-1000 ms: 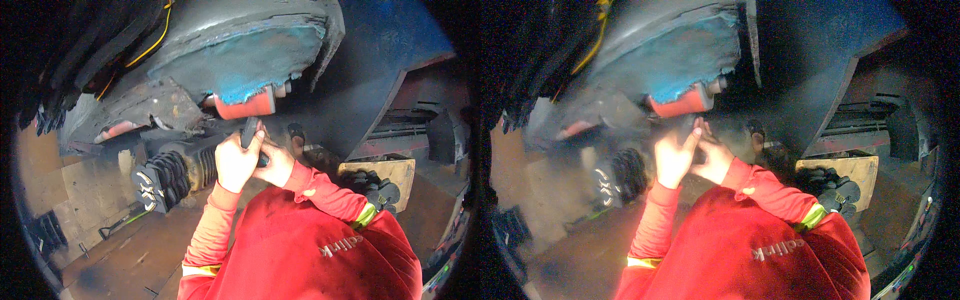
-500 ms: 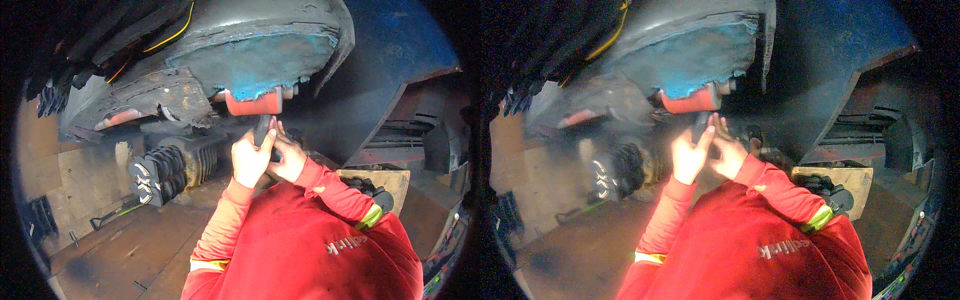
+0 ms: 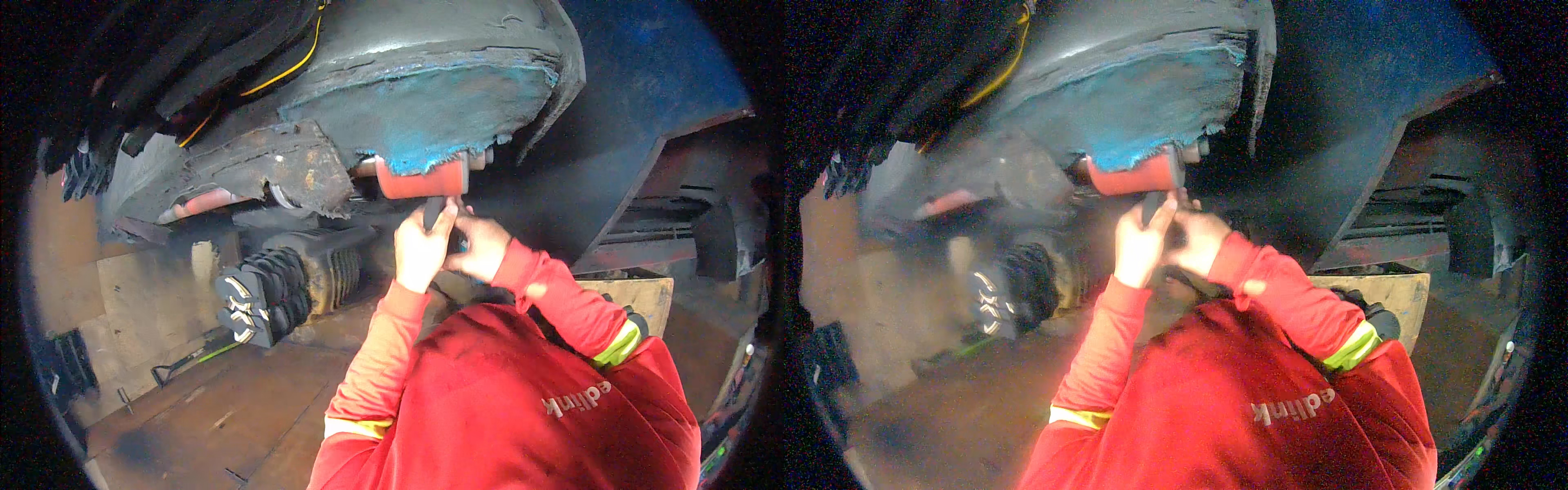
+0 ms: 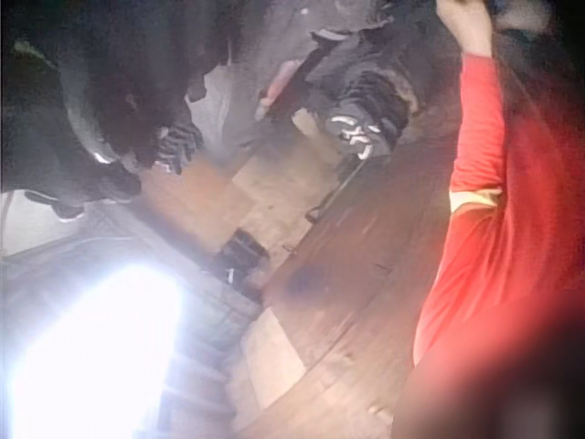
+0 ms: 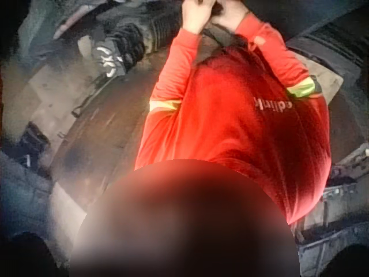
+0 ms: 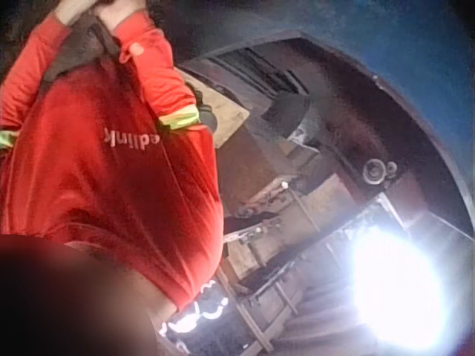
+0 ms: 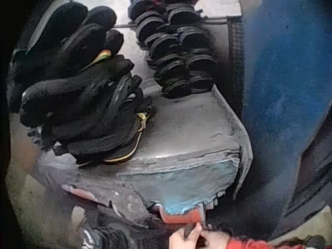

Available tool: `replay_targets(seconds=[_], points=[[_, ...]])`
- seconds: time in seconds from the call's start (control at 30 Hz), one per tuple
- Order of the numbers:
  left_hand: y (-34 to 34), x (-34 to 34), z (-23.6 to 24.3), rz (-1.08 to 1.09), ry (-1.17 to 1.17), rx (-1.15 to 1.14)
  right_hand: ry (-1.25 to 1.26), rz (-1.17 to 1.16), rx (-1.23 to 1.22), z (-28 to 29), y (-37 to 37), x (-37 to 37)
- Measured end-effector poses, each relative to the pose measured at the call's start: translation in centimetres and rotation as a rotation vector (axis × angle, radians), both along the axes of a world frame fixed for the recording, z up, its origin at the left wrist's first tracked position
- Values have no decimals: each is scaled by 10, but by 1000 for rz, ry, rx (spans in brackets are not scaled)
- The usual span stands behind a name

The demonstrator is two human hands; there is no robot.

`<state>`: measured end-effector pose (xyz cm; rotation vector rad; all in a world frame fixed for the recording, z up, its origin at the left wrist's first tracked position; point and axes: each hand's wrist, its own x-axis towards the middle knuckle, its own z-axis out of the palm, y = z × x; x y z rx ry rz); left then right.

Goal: The person repeatedly presses the soles of sandals against a rotating grinding wheel to smooth or shape them. They handle the sandals one at a time, rotating them to grind different areas, and occasionally stack finished sandals on a nearby surface.

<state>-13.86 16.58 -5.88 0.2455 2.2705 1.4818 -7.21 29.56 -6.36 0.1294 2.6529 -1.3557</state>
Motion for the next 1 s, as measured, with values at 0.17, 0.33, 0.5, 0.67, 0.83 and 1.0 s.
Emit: replay_targets(seconds=[0.17,0.33,0.5,0.67,0.83,1.0], points=[[-29,26,3,-46,-49,393,140,-154,346,-23,-56,38],[-30,8,17,-79,188,40,323,-258,92,-33,-70,24],[-26,-1,32,-150,406,-301,322,-252,-131,-29,-68,24],[-18,-3,29,-151,468,-231,188,-160,-269,-28,-55,25],[-6,-7,21,-183,395,-464,61,-97,-354,-24,-34,22],[-3,1,9,-124,387,-295,83,-47,-174,-24,-22,27]])
